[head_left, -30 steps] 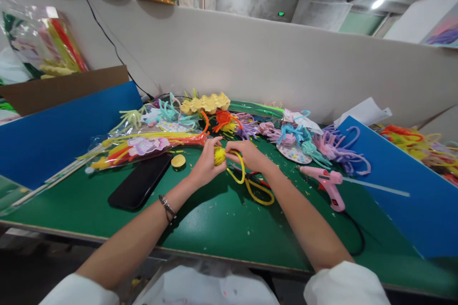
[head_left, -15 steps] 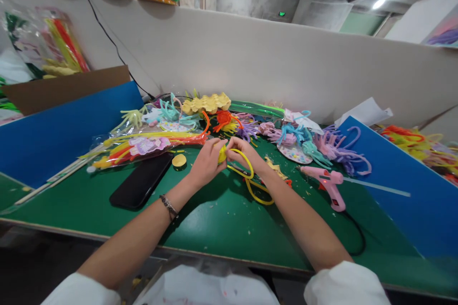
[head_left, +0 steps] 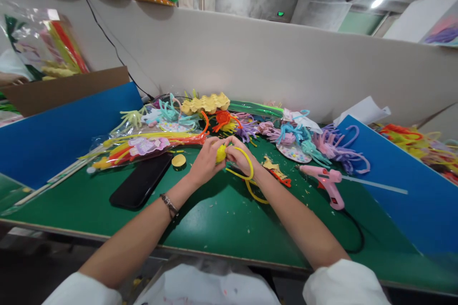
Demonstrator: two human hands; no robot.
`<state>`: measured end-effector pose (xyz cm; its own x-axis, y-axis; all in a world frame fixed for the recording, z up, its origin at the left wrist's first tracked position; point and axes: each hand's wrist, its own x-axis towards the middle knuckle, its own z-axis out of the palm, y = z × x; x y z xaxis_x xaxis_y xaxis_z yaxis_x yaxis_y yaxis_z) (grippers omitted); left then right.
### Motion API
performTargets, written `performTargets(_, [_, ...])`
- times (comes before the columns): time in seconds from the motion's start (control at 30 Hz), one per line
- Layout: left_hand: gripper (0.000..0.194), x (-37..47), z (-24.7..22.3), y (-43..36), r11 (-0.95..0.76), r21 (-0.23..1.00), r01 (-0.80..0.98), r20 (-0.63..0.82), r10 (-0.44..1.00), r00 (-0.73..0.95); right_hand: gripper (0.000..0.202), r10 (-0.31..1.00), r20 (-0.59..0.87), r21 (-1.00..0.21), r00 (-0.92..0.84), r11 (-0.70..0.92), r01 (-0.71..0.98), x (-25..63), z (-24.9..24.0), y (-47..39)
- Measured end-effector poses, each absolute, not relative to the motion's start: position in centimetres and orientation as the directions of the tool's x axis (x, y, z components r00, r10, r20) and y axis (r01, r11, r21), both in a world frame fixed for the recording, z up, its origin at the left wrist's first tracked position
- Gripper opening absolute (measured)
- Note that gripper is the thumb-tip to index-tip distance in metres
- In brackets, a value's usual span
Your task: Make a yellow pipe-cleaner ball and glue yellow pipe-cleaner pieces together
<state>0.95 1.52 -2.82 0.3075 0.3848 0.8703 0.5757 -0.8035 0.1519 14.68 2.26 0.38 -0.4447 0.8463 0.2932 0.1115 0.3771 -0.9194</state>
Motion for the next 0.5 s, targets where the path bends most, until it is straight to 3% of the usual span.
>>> performTargets(0.13, [0.057, 0.8, -2.9, 1.8, -0.8, 0.325, 0.504, 0.852, 0.479, 0.212, 0.011, 0.801, 0.381, -0.848, -0.461, 0.502, 0.171, 15.2, 0.9, 2.4])
performTargets(0.5, [0.054, 1.1, -3.2, 1.6, -0.745, 0.468, 0.476, 0.82, 0.567, 0.081, 0.012, 0.671, 0.56, -0.604, -0.486, 0.732, 0.314, 16.0, 1.8, 3.1])
